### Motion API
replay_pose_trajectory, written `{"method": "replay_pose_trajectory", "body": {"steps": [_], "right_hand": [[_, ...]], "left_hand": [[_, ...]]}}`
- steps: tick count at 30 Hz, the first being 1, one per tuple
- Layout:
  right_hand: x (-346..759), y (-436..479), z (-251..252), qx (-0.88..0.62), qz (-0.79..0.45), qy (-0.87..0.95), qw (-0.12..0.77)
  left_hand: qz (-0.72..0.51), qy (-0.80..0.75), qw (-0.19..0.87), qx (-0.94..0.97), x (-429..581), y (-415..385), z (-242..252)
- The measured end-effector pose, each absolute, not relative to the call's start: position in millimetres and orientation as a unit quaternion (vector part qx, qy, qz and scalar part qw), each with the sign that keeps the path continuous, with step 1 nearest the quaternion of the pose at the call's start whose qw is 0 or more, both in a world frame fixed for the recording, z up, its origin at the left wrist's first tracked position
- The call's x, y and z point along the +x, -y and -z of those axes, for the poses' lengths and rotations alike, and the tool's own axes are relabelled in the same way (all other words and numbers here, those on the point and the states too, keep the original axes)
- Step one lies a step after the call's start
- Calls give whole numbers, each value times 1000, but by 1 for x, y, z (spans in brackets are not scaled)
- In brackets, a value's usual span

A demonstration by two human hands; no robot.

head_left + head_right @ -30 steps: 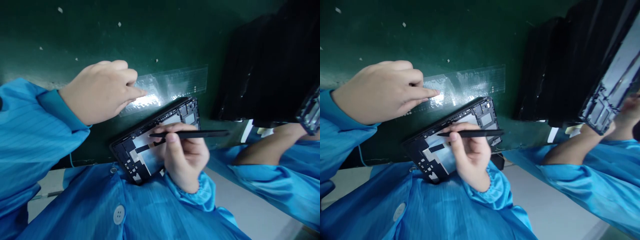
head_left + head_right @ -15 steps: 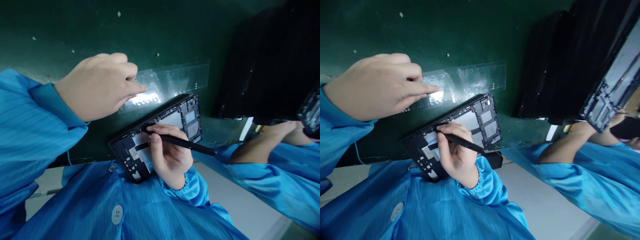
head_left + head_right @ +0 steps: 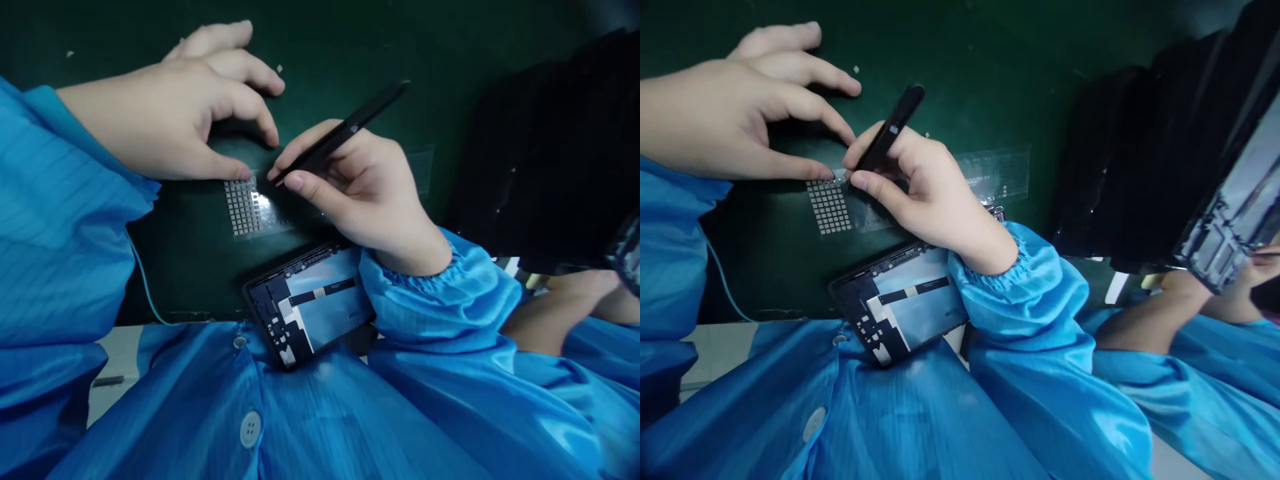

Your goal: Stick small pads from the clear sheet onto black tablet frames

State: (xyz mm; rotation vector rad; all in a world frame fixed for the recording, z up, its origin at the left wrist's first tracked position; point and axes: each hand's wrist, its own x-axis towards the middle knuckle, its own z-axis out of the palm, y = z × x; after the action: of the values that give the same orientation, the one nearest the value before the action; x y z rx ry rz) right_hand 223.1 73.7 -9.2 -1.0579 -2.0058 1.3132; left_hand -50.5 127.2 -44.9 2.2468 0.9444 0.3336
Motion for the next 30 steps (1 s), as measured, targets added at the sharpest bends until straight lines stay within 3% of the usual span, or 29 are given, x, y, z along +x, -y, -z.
{"method": "replay_pose_trajectory", "body": {"steps": [16, 22, 26, 30], "right_hand": [[215, -81, 18, -392, -440, 779, 215], [211, -92, 16, -392, -481, 760, 196], [227, -79, 13, -370, -530, 700, 304], [262, -26, 8, -503, -419, 600, 460]], "left_hand": [[-107, -359, 320, 871, -44, -126, 43], [-99, -362, 312, 873, -46, -128, 43], [-115, -351, 305, 878, -46, -128, 47], [-151, -344, 294, 879, -47, -125, 53]]}}
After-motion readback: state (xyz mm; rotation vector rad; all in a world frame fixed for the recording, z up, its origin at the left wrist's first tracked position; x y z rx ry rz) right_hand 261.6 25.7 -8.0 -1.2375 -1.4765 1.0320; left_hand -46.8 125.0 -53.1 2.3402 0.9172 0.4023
